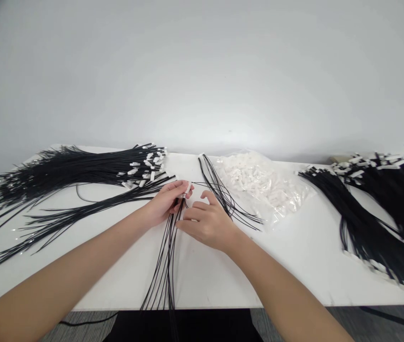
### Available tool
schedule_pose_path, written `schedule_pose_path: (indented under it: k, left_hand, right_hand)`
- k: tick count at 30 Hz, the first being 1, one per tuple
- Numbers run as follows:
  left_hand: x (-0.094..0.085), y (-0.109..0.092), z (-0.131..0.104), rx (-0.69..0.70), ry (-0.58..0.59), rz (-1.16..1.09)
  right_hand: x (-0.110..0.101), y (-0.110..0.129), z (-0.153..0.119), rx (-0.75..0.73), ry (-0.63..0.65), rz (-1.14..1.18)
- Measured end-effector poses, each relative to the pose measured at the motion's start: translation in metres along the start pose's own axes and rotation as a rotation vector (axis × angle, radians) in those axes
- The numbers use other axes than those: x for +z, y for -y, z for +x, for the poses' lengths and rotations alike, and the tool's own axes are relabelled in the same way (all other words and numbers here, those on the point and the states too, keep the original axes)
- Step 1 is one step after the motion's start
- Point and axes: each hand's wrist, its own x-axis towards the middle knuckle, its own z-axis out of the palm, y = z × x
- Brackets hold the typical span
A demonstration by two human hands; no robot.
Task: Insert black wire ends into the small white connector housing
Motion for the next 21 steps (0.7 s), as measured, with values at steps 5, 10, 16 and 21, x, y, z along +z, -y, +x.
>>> schedule_pose_path:
  k: [5,10,16,21]
  left_hand:
    - [0.0003,-0.0015,-0.0007,-0.011,0.002,-0.006]
    - [0.0002,-0.0014,-0.0005,-0.017,-0.004,-0.015]
    - [-0.0003,-0.0004,0.0000,-0.001,0.025,-0.016]
    - [0.0002,-0.0016,-0.0006,-0.019,0.015,-0.009]
  right_hand:
    - [-0.0014,-0.0014,0.0001,-0.009,-0.002,-0.043]
    - [-0.0037,-0.0023,-0.0007,-0.012,-0.044,-0.044]
    - [-0.0072,-0.0065,-0.0007,-0.001,-0.054,-0.066]
    - [-0.0054,-0.0089,-0.0018,-0.010,-0.033,-0.097]
